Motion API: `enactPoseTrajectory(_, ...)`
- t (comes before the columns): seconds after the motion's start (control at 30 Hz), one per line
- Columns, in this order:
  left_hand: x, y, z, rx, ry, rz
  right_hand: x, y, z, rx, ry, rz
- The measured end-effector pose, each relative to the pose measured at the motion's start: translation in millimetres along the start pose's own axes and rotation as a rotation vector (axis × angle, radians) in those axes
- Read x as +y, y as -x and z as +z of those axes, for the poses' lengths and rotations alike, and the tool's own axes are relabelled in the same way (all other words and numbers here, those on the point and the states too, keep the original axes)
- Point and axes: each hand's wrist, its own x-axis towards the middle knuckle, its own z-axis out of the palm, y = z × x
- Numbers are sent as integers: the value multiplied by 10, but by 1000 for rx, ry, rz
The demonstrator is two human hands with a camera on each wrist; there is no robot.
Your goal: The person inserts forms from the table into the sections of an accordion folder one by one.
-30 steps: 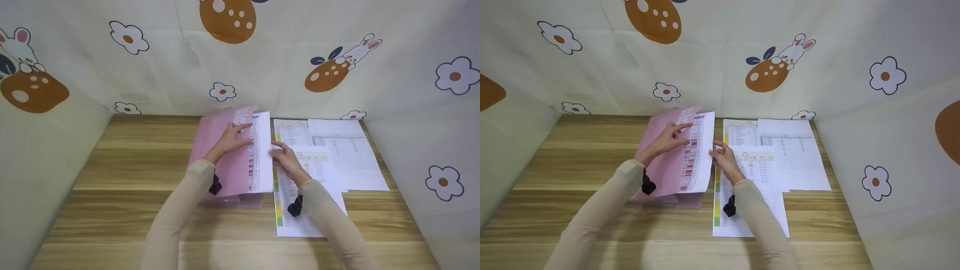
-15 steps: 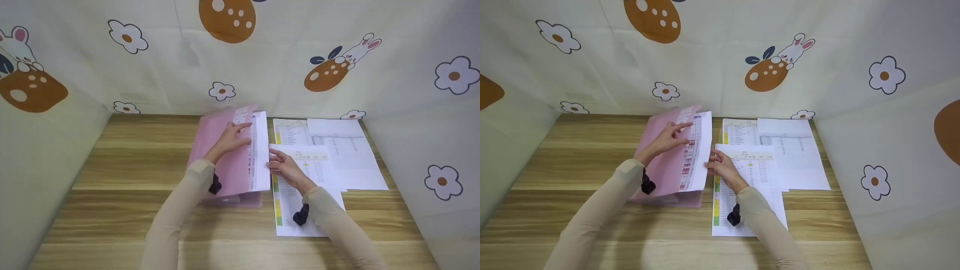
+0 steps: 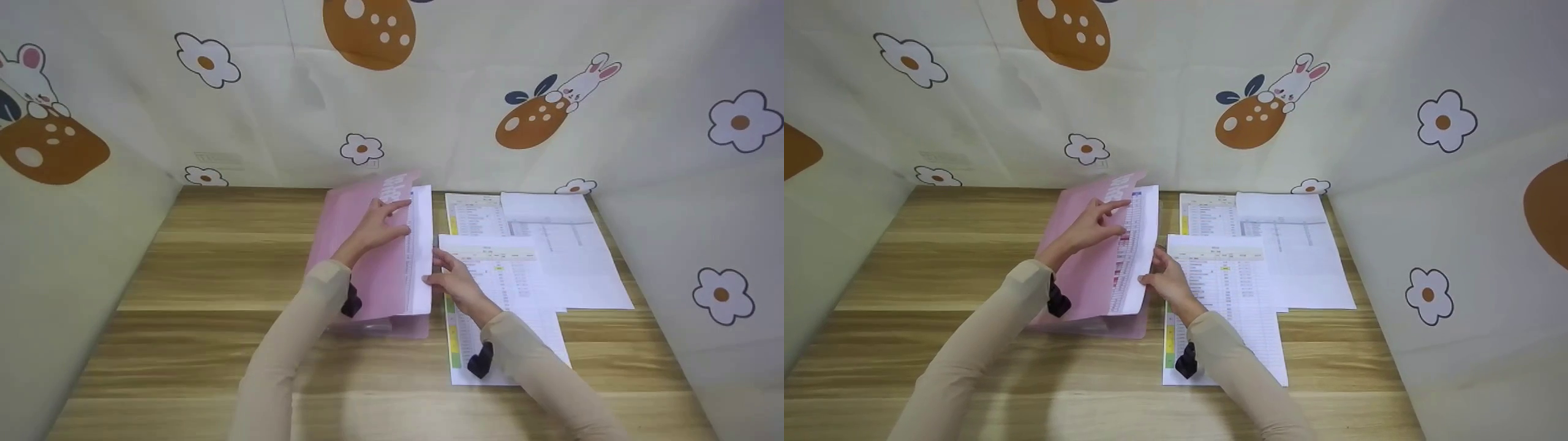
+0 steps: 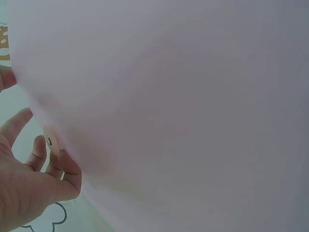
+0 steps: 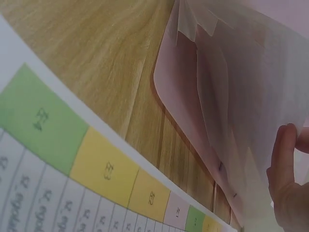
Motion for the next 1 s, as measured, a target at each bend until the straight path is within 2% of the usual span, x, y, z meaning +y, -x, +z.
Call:
enactPoseTrajectory(0.17, 1, -4, 1, -2, -11, 9, 4, -6, 56, -11, 34, -58)
enactPoseTrajectory(0.47, 10, -8, 7, 5, -15, 0, -32, -33, 181, 39, 137, -108)
enactPoseTrajectory(0.7, 22, -6, 12, 8, -16, -2, -69, -36, 232, 80, 359, -224)
enactPoseTrajectory(0.8, 26, -6, 14, 10, -8, 9, -68, -46, 243, 53, 355, -231)
enactPoseTrajectory(1.0, 33, 0, 14, 15, -5, 40, -49, -78, 262, 7, 279, -186)
